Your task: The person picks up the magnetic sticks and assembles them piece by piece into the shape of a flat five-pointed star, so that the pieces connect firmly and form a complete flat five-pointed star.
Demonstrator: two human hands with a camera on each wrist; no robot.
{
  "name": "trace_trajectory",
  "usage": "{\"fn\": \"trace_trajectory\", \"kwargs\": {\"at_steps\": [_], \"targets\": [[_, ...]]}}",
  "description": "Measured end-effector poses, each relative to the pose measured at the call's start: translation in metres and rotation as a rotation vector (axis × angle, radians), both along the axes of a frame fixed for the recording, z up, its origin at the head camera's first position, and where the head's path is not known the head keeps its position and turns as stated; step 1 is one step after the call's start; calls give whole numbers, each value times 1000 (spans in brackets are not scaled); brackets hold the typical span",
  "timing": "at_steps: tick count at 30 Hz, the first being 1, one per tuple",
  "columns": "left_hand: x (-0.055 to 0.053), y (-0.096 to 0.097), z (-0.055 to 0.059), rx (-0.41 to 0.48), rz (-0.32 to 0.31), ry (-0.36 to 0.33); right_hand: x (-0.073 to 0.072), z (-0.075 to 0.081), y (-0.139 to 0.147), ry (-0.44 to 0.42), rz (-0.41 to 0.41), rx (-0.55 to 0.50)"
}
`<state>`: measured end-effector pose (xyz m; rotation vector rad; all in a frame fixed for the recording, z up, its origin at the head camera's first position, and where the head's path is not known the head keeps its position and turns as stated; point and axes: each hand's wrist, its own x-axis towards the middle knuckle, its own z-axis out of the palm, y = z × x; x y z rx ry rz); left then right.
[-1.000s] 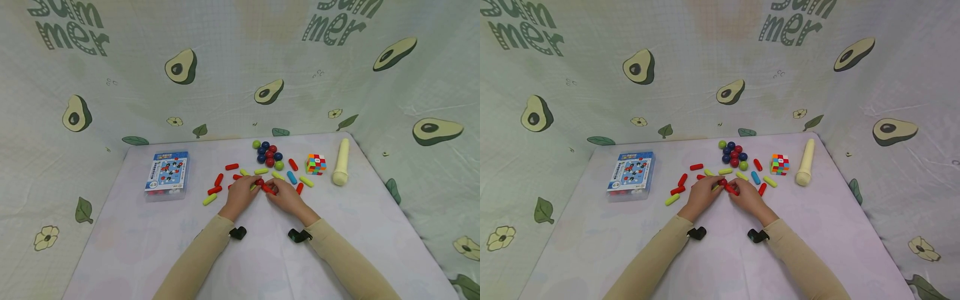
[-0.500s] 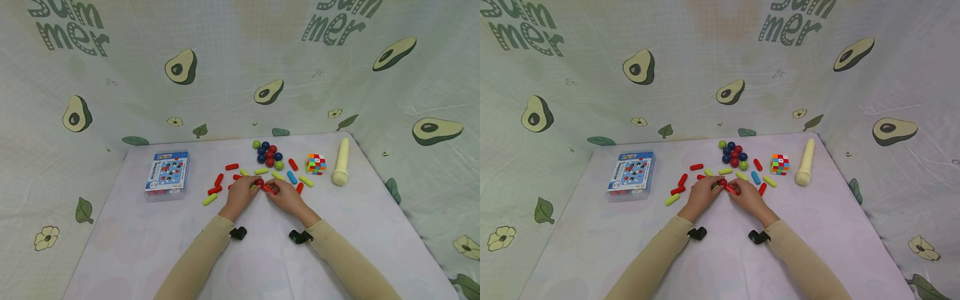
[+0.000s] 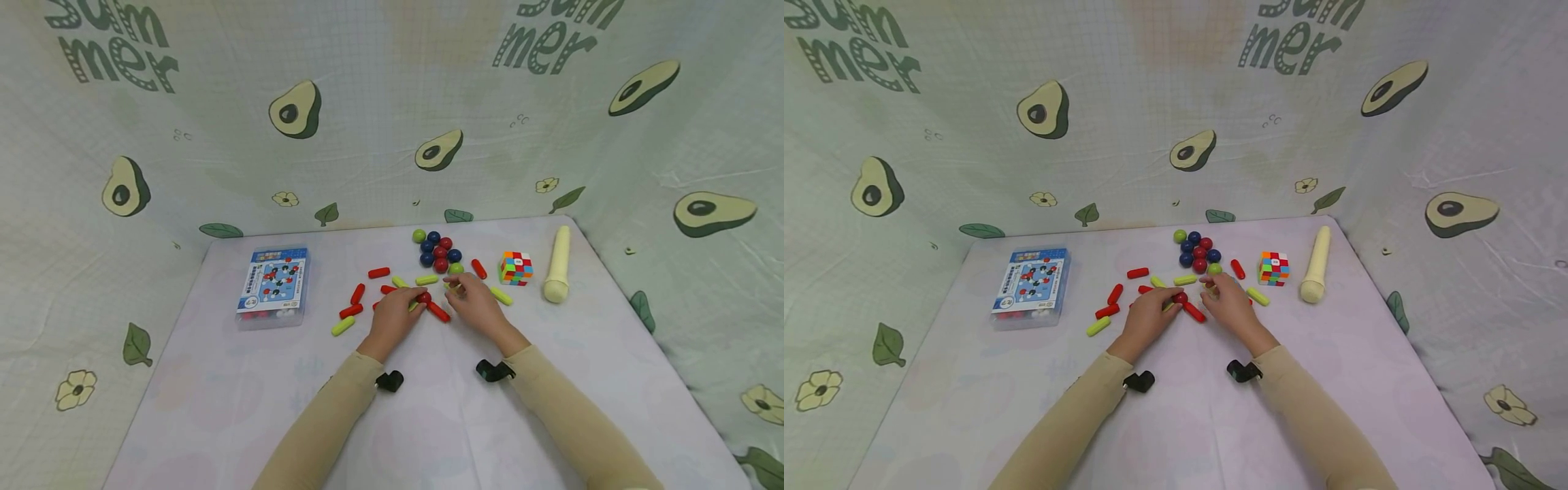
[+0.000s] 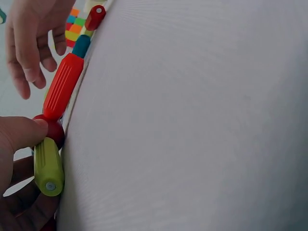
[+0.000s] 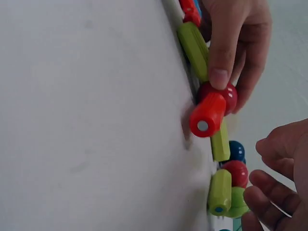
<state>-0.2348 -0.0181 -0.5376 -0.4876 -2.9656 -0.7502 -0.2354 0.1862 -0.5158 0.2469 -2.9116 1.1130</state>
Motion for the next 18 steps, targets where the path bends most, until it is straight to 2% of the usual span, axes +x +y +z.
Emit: {"fn": "trace_trajectory", "kwargs": {"at_steps": [6, 11, 18], "targets": [[1, 0, 1, 10, 4, -11, -21, 9, 12, 29, -59, 124], [1, -1, 2, 16, 6, -12, -39, 11, 18, 16, -64, 215], [1, -1, 2, 24, -3, -5, -48, 9, 19, -27, -60, 278]]}}
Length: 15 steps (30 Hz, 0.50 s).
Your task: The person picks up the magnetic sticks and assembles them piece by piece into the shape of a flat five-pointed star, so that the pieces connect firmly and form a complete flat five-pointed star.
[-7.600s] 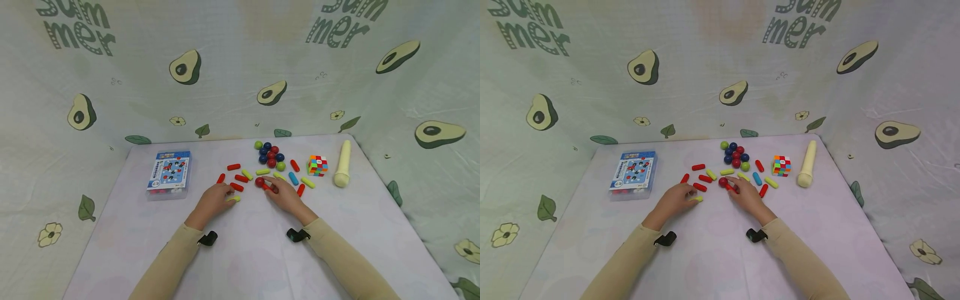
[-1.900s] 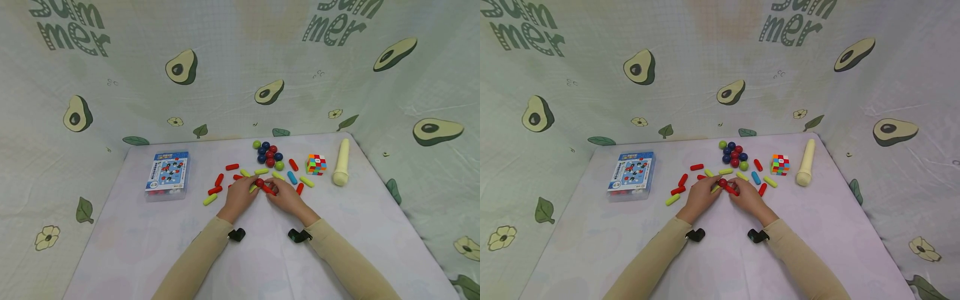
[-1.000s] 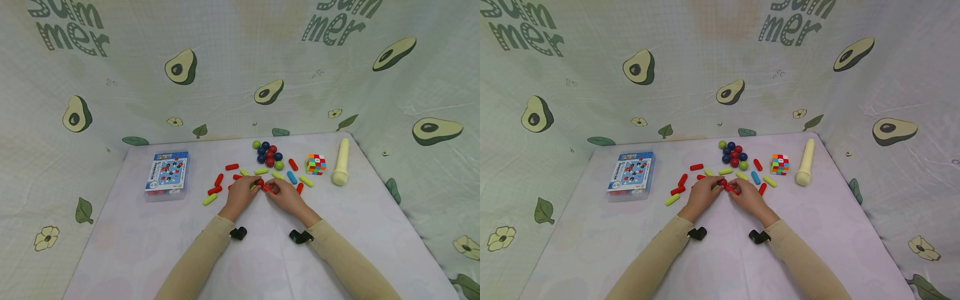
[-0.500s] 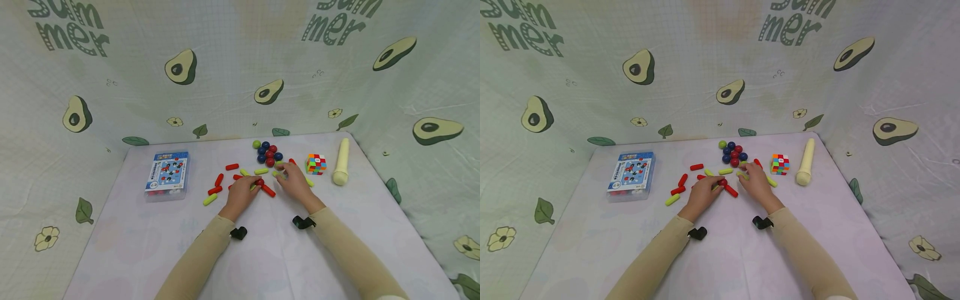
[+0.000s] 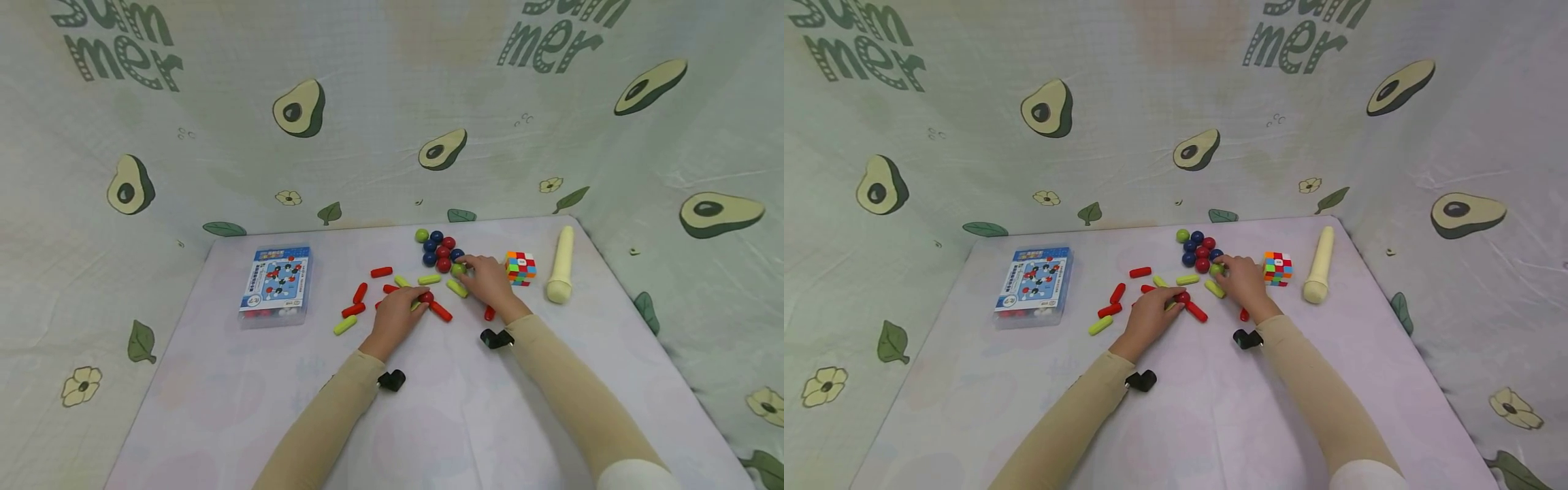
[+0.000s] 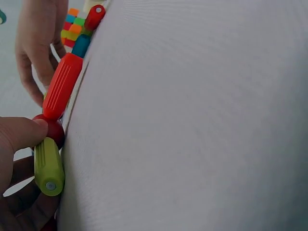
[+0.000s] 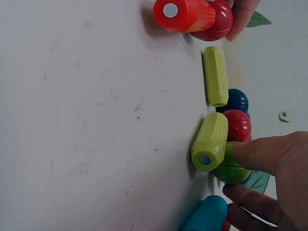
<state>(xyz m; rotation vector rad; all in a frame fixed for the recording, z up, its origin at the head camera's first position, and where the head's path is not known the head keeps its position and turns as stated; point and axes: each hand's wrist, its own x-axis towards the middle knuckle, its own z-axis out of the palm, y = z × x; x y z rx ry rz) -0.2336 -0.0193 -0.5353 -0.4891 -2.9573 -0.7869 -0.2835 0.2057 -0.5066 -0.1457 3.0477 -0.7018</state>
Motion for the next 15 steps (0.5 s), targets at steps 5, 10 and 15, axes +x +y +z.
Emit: {"fn": "trace_trajectory", "kwargs": {"at_steps": [5, 10, 15], "targets": [[1, 1, 0, 7, -2, 8, -1, -3, 0, -2, -10, 18], [2, 1, 1, 7, 0, 11, 0, -4, 1, 6, -18, 24], [1, 1, 1, 8, 3, 11, 6, -2, 2, 41, 1, 12]]}}
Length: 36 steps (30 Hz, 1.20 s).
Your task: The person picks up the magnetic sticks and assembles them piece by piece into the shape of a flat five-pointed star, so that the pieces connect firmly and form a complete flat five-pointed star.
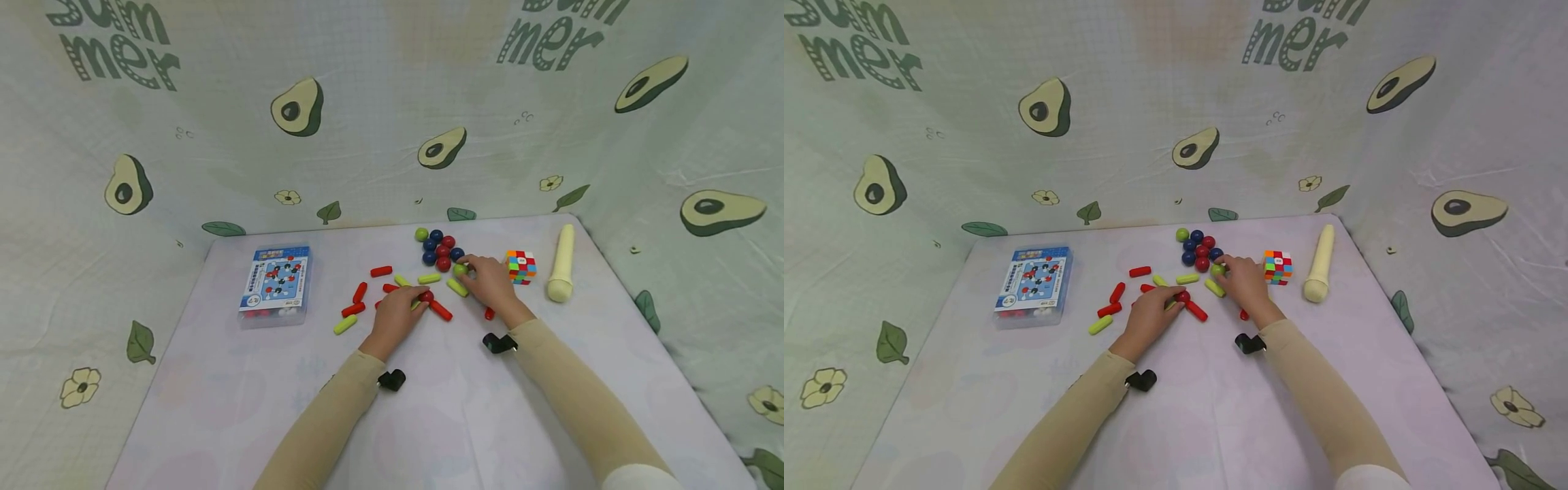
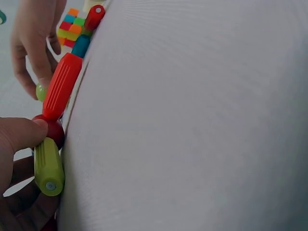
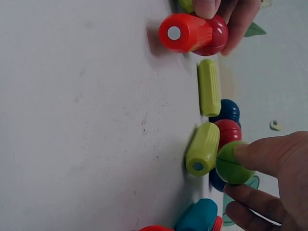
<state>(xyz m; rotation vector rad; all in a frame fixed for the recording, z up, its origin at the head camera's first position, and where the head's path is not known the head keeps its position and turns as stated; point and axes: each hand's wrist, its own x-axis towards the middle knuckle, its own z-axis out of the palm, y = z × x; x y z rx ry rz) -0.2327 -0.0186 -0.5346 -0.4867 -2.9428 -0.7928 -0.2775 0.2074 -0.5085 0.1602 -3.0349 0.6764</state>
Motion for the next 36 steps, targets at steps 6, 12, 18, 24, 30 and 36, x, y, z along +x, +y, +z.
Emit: {"fn": "trace_trajectory", "kwargs": {"at_steps": [6, 12, 18, 24, 30, 36], "targets": [[-1, 0, 0, -2, 1, -9, 14, 5, -3, 12, 32, -37], [-1, 1, -1, -5, 0, -22, 32, 9, -9, -23, 58, -99], [-1, 2, -1, -14, 14, -30, 50, 6, -12, -34, 95, -80], [0, 2, 0, -16, 20, -39, 68, 4, -12, -74, 109, -127], [-1, 2, 0, -8, 17, -41, 80, 3, -10, -159, 81, -166], [-1, 2, 0, -6, 20, -42, 88, 1, -7, -240, 59, -216]]}}
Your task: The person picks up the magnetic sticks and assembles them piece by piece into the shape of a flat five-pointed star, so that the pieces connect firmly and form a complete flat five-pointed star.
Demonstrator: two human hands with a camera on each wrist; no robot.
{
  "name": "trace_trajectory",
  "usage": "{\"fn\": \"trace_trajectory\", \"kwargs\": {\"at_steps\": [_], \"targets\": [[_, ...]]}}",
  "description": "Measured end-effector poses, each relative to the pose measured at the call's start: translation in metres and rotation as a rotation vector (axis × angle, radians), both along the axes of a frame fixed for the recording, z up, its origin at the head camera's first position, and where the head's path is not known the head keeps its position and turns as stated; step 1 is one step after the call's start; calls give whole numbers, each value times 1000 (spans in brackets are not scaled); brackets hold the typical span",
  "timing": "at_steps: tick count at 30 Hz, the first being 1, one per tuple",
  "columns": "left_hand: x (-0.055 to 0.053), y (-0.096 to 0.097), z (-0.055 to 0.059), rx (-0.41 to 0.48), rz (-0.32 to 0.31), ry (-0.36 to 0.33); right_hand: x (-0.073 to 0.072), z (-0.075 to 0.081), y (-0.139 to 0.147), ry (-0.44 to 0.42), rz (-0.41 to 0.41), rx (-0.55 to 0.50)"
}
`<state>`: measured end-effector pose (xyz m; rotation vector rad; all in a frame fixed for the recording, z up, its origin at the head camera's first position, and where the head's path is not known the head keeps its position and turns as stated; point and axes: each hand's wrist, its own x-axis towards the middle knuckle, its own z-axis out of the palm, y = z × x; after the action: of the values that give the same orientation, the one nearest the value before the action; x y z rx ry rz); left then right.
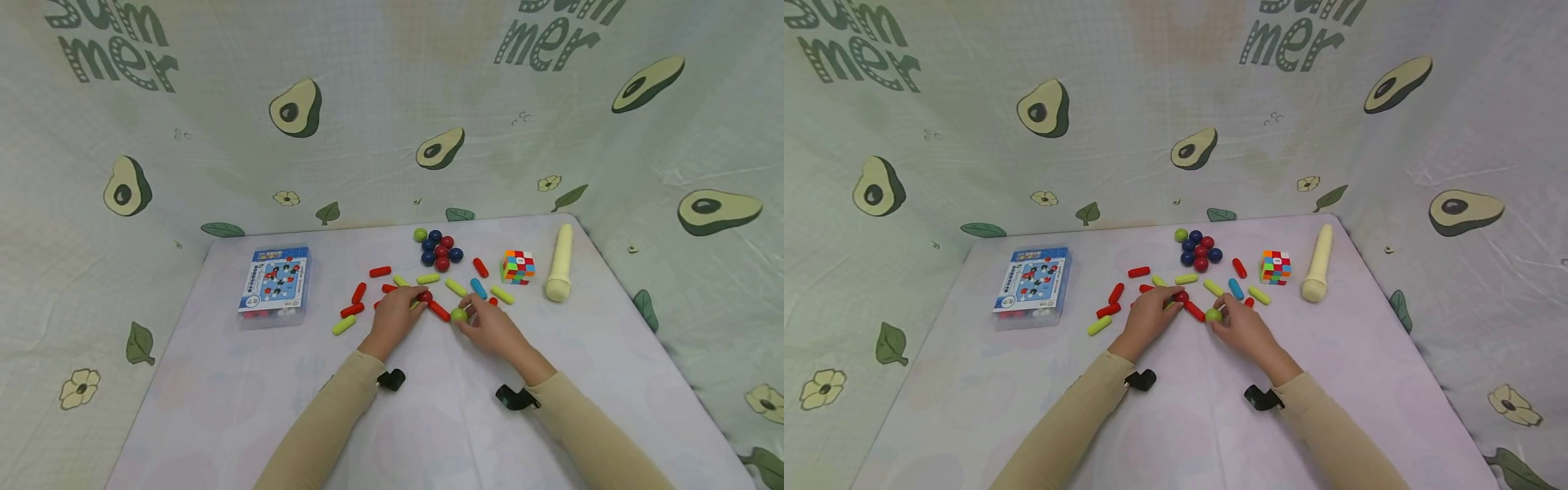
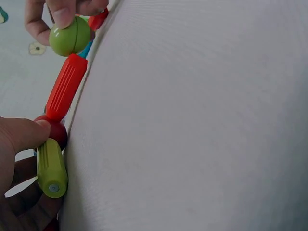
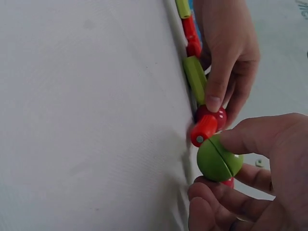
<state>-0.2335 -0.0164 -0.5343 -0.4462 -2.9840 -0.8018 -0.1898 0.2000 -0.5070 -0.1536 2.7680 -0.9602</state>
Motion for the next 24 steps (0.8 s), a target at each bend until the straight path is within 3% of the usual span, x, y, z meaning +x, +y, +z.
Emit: {"fn": "trace_trajectory", "kwargs": {"at_steps": [7, 15, 24], "targets": [[0, 0, 0, -7, 6, 1, 5, -4, 0, -11, 20, -8], [0, 0, 2, -1, 0, -13, 7, -9, 1, 41, 71, -18], [1, 1, 4, -17, 9, -16, 8, -11, -1, 45, 60, -37]]}}
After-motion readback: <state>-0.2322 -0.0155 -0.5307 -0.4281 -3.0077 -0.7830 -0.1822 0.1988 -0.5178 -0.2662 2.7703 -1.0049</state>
